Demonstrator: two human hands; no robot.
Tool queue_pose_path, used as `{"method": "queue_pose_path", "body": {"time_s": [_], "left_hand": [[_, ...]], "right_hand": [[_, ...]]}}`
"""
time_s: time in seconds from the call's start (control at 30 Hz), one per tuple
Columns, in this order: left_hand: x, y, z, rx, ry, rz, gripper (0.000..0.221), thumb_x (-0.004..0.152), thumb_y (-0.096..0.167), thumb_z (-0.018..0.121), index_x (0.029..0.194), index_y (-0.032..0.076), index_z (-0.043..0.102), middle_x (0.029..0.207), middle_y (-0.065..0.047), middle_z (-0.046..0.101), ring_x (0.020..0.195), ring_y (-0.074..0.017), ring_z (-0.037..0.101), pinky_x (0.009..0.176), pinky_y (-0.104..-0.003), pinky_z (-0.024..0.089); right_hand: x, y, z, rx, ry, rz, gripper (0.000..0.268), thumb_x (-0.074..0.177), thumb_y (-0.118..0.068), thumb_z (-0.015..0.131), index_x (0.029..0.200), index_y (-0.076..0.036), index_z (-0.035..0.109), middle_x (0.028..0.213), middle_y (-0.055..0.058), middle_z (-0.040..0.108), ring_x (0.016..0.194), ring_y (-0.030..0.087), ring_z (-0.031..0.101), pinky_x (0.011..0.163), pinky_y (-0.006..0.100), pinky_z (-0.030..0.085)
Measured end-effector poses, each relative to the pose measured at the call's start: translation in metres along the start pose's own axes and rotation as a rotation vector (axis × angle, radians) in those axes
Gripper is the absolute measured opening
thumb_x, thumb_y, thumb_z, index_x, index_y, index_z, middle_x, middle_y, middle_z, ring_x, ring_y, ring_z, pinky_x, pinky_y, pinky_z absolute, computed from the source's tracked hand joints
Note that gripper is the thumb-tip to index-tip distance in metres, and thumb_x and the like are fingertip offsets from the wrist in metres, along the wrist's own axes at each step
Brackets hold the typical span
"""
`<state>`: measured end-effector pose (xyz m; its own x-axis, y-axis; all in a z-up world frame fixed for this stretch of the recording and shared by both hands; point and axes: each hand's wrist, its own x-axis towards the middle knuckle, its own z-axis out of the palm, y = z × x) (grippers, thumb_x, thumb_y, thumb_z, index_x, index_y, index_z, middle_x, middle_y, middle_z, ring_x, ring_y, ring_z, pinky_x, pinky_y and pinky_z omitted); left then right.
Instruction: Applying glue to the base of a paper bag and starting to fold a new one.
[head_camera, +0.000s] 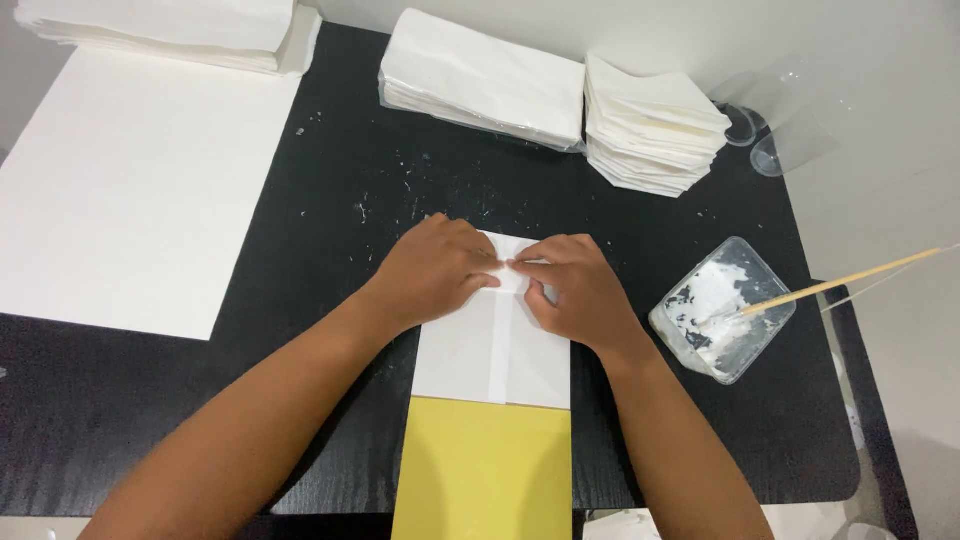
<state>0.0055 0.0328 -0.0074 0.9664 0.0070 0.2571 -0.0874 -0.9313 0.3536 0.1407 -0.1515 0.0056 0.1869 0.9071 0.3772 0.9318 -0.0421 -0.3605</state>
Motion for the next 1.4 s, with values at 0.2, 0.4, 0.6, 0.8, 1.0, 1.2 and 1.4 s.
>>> {"method": "queue_pose_path", "body": {"time_s": [0.2,0.4,0.6,0.8,1.0,1.2,1.4], "left_hand": [[-0.002,-0.001,-0.011,0.035,0.035,-0.071,0.035,0.094,0.044,0.071,0.109,0.013,0.077,0.106,-0.01,0.076,0.105,-0.022,0.069,0.095,-0.036,0.046],[-0.006,0.004,-0.011,0.068,0.02,-0.012,0.032,0.096,0.04,0.07,0.107,0.011,0.078,0.104,-0.009,0.078,0.101,-0.0233,0.07,0.091,-0.035,0.048],[-0.004,0.005,0.001,0.17,0.008,0.118,0.02,0.098,0.029,0.068,0.105,0.014,0.079,0.104,-0.006,0.078,0.102,-0.0205,0.07,0.089,-0.035,0.048],[-0.008,0.006,-0.014,0.102,-0.005,0.068,0.019,0.096,0.032,0.071,0.105,0.019,0.08,0.106,-0.003,0.078,0.107,-0.0205,0.066,0.09,-0.037,0.045],[-0.009,0.01,-0.021,0.099,0.094,-0.181,0.042,0.087,0.049,0.078,0.11,0.015,0.079,0.108,-0.007,0.077,0.107,-0.0231,0.065,0.093,-0.037,0.045],[-0.01,0.011,-0.018,0.121,0.065,-0.228,0.056,0.087,0.054,0.077,0.119,0.008,0.074,0.116,-0.011,0.075,0.116,-0.0258,0.063,0.099,-0.039,0.044],[-0.005,0.012,-0.019,0.048,-0.037,-0.123,0.036,0.095,0.041,0.069,0.116,0.012,0.076,0.114,-0.009,0.076,0.114,-0.0243,0.063,0.097,-0.039,0.042]], "right_hand": [[0.0,0.007,0.004,-0.094,0.039,0.027,0.023,0.084,-0.004,0.064,0.097,-0.01,0.082,0.093,0.007,0.076,0.093,0.021,0.07,0.089,0.035,0.046],[-0.003,0.005,0.006,-0.048,0.044,0.015,0.027,0.084,-0.002,0.061,0.1,-0.008,0.082,0.096,0.009,0.077,0.094,0.024,0.071,0.088,0.035,0.048],[-0.003,-0.003,0.006,-0.024,0.003,-0.019,0.026,0.083,-0.003,0.064,0.101,-0.007,0.082,0.094,0.011,0.077,0.094,0.024,0.072,0.087,0.036,0.049],[-0.002,-0.008,-0.002,-0.028,-0.007,-0.06,0.025,0.081,-0.003,0.064,0.098,-0.006,0.082,0.095,0.011,0.077,0.097,0.025,0.072,0.089,0.036,0.05],[-0.002,0.007,-0.001,-0.058,0.04,0.034,0.026,0.085,-0.005,0.063,0.103,-0.005,0.082,0.098,0.011,0.077,0.097,0.025,0.072,0.092,0.035,0.051],[-0.008,0.022,0.006,-0.158,0.106,0.065,0.026,0.086,-0.008,0.065,0.105,-0.008,0.082,0.097,0.007,0.076,0.095,0.021,0.071,0.091,0.033,0.051],[-0.004,0.011,0.002,-0.103,0.084,0.107,0.025,0.086,-0.006,0.063,0.101,-0.008,0.082,0.096,0.009,0.076,0.092,0.023,0.072,0.092,0.035,0.05]]}}
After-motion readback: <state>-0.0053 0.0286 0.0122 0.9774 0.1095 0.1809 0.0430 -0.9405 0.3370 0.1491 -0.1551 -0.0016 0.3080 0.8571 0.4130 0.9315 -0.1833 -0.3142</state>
